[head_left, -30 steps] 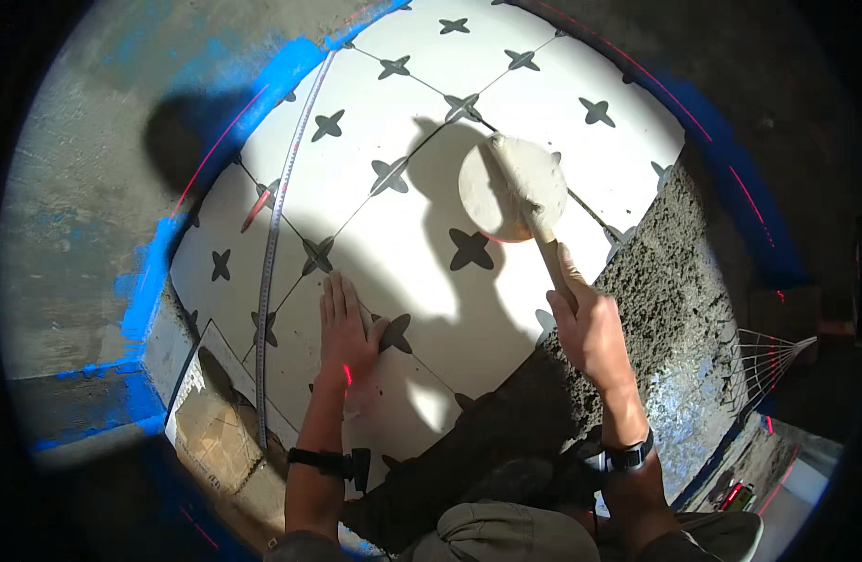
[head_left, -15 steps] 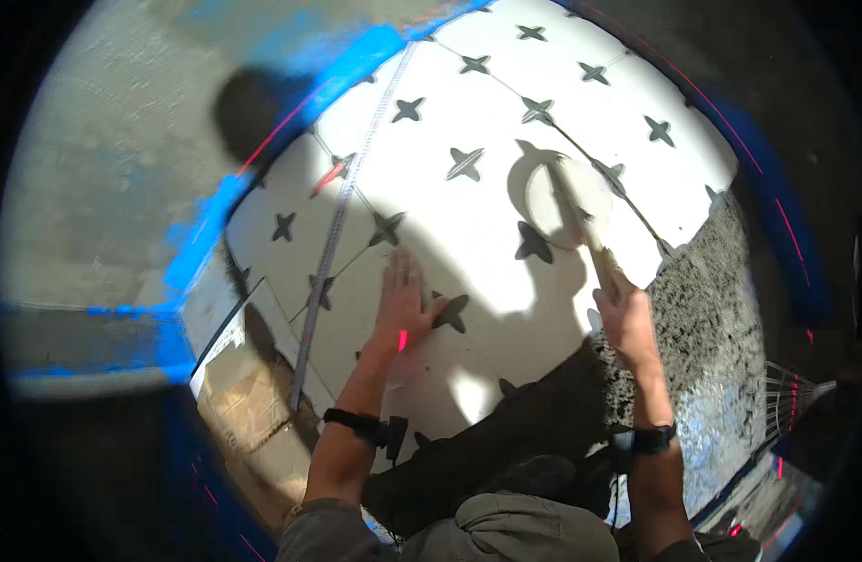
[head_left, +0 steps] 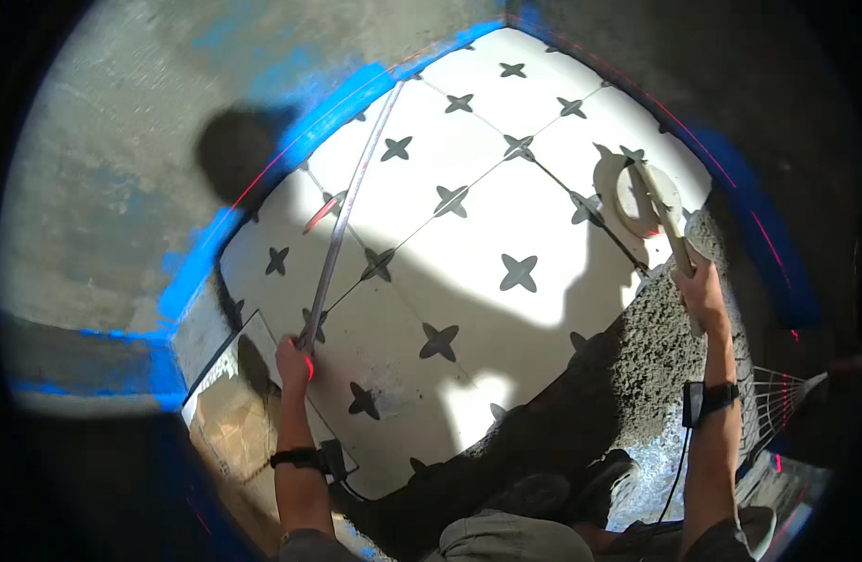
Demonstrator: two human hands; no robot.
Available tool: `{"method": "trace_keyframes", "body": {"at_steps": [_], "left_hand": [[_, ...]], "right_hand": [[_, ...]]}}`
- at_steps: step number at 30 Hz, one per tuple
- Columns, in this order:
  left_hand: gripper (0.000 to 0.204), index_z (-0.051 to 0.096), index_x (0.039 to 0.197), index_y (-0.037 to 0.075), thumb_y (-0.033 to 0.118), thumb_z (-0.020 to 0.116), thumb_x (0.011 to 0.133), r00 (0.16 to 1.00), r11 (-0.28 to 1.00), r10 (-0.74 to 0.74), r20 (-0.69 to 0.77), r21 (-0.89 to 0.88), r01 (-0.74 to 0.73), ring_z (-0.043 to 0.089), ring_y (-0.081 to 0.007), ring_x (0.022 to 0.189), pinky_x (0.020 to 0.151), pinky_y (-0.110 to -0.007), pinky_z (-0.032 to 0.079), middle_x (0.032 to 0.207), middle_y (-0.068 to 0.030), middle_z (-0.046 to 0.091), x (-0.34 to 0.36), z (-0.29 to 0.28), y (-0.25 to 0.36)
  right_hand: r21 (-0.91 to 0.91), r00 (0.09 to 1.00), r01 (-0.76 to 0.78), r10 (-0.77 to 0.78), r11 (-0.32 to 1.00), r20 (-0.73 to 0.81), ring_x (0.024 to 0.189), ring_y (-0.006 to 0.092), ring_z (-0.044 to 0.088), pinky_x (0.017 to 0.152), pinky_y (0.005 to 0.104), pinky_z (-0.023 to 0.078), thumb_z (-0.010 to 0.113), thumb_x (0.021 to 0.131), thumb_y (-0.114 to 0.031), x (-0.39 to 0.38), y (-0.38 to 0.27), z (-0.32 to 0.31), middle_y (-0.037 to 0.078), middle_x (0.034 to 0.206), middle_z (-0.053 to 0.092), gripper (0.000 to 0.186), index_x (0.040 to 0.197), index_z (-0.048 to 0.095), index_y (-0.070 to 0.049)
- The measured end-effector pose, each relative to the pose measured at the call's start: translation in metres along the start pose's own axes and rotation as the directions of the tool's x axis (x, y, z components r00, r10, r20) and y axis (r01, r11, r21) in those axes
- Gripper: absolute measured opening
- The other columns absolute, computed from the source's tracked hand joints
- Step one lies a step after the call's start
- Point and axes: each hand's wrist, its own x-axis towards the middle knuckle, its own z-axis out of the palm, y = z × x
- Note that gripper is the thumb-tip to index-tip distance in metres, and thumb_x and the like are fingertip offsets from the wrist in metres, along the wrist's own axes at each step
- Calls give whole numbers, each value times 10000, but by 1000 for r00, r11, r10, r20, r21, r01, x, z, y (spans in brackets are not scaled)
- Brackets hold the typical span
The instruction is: Applying tiles to a wet mortar bed using a laser level and measuring tape for alignment.
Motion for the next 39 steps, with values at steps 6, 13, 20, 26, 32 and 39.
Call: {"method": "trace_keyframes", "body": {"at_steps": [6, 13, 20, 26, 32, 39], "left_hand": [[182, 653, 904, -23, 106, 762, 836, 950, 990, 82, 301, -133, -44, 612, -247, 687, 654, -387, 492, 737, -126, 637, 5, -51, 30], [69, 595, 959, 59, 63, 636, 1015, 884, 816, 294, 364, -578, -33, 519, -75, 677, 594, -264, 412, 824, -27, 640, -27, -168, 201], [217, 578, 1011, 33, 235, 578, 1090, 702, 504, 677, -222, -556, -661, 533, -94, 656, 564, -272, 415, 839, -47, 623, 61, -117, 420], [134, 556, 996, -27, 95, 610, 1012, 611, 513, 688, -393, -332, -791, 602, -289, 754, 719, -405, 497, 861, -153, 622, 133, -4, 566], [185, 557, 1022, -49, 123, 624, 1016, 628, 530, 609, -485, -339, -777, 642, -364, 806, 798, -457, 514, 865, -208, 662, 136, 45, 611], [207, 569, 1016, -54, 136, 647, 992, 635, 602, 594, -495, -251, -758, 666, -466, 894, 832, -519, 507, 920, -261, 697, 144, 70, 623]], "right_hand": [[-296, 989, 140, -149, 945, -10, 745, 327, 708, 685, 440, 567, 788, 895, -236, 21, 4, -18, 176, 881, 722, 625, 1451, 593, -27], [-709, 913, 399, -322, 581, 250, 1067, 395, 656, 900, 504, 538, 785, 869, -233, -119, 47, -141, 187, 1170, 658, 473, 1284, 672, -38], [-467, 959, -210, 274, 859, 74, 1117, 340, 653, 942, 459, 523, 726, 858, -120, -330, 197, -220, 169, 1216, 673, 423, 1268, 669, -35], [227, 697, -716, 660, 660, 281, 999, 273, 695, 907, 369, 552, 729, 921, -367, -437, 232, -196, 108, 1101, 720, 537, 1361, 658, -67], [164, 658, -752, 716, 638, 233, 997, 294, 679, 910, 392, 541, 723, 908, -290, -471, 223, -154, 123, 1072, 704, 500, 1345, 661, -54], [-24, 668, -736, 732, 676, 135, 995, 319, 660, 914, 418, 528, 715, 894, -201, -498, 207, -131, 140, 1039, 685, 464, 1326, 666, -39]]}}
